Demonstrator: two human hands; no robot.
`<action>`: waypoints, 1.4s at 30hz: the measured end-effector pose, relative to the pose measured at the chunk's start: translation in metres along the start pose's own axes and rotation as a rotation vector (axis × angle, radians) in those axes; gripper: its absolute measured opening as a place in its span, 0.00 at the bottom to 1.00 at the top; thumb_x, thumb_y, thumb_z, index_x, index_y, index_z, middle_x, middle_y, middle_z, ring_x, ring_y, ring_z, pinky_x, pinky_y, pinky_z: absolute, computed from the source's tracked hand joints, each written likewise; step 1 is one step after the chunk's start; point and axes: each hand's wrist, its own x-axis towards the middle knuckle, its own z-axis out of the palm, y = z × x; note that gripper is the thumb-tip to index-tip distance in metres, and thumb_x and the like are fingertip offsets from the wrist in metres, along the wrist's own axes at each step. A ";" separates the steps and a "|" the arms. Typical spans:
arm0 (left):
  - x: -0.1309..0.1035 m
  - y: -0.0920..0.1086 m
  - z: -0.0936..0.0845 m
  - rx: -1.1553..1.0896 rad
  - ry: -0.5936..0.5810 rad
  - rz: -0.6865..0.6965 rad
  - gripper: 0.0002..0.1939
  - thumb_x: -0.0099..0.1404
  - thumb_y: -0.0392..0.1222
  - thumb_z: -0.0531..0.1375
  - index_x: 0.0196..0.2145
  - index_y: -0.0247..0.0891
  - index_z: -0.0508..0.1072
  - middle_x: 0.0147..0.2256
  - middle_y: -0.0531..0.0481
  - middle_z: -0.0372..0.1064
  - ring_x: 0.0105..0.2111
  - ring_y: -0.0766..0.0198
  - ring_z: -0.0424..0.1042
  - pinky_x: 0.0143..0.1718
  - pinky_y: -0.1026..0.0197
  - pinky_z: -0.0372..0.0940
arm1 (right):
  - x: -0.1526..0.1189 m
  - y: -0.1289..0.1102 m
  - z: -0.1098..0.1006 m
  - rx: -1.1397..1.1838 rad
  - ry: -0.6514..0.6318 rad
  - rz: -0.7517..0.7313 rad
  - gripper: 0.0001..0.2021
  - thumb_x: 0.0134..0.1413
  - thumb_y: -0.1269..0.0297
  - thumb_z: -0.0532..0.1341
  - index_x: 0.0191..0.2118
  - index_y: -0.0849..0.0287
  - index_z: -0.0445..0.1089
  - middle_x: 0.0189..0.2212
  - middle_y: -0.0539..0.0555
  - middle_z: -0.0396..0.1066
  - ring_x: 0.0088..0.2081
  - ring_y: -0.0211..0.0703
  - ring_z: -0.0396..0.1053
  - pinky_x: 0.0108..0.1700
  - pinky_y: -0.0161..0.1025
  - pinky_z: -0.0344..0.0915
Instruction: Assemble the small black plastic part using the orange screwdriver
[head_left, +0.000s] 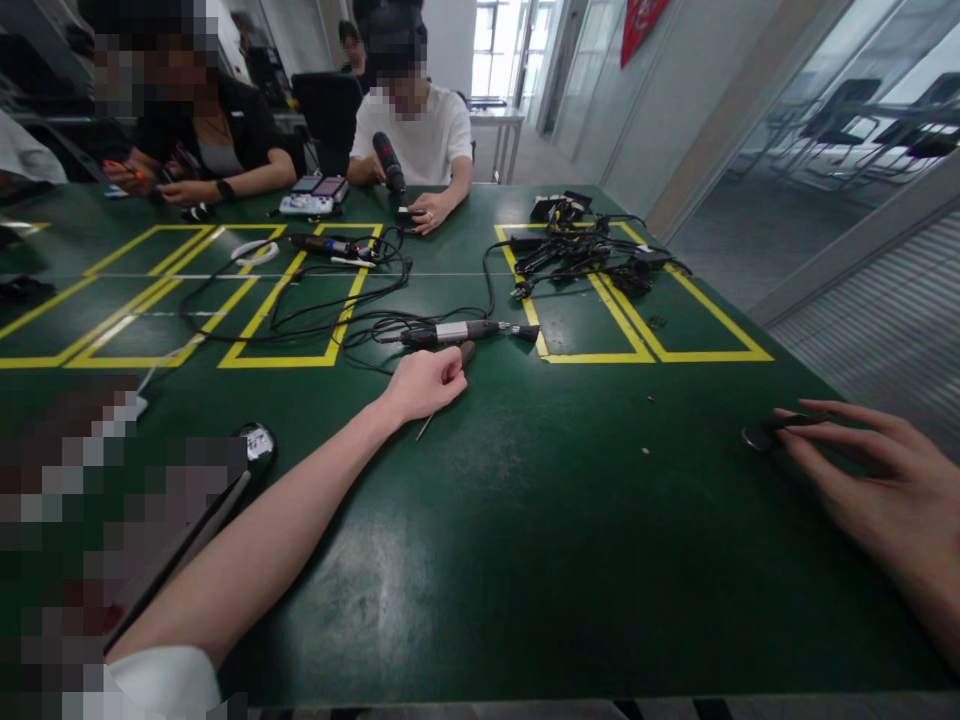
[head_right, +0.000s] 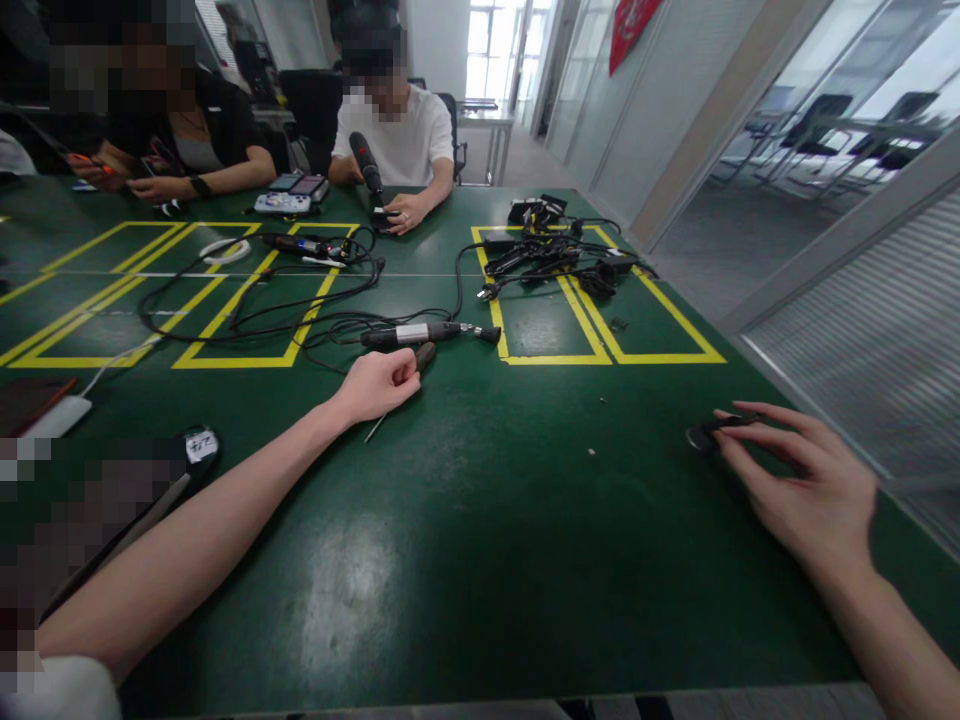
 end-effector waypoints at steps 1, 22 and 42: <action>0.000 0.000 -0.001 0.004 0.001 0.000 0.09 0.61 0.41 0.57 0.25 0.40 0.63 0.22 0.55 0.64 0.23 0.65 0.62 0.29 0.62 0.49 | -0.001 0.000 0.000 0.004 0.009 0.022 0.09 0.56 0.56 0.65 0.30 0.54 0.76 0.35 0.54 0.80 0.34 0.51 0.79 0.30 0.44 0.72; 0.001 -0.004 -0.001 0.040 0.013 0.022 0.08 0.62 0.40 0.58 0.26 0.40 0.65 0.22 0.55 0.67 0.23 0.66 0.64 0.28 0.62 0.50 | -0.002 -0.019 0.005 0.038 0.025 0.326 0.12 0.55 0.53 0.67 0.31 0.57 0.79 0.45 0.59 0.78 0.44 0.56 0.79 0.49 0.58 0.77; 0.000 0.001 -0.007 0.011 -0.013 -0.015 0.09 0.61 0.40 0.58 0.25 0.40 0.63 0.22 0.55 0.65 0.23 0.66 0.63 0.29 0.62 0.49 | -0.011 -0.001 -0.001 0.095 -0.010 0.263 0.12 0.53 0.53 0.68 0.27 0.56 0.80 0.35 0.57 0.81 0.36 0.51 0.80 0.41 0.47 0.77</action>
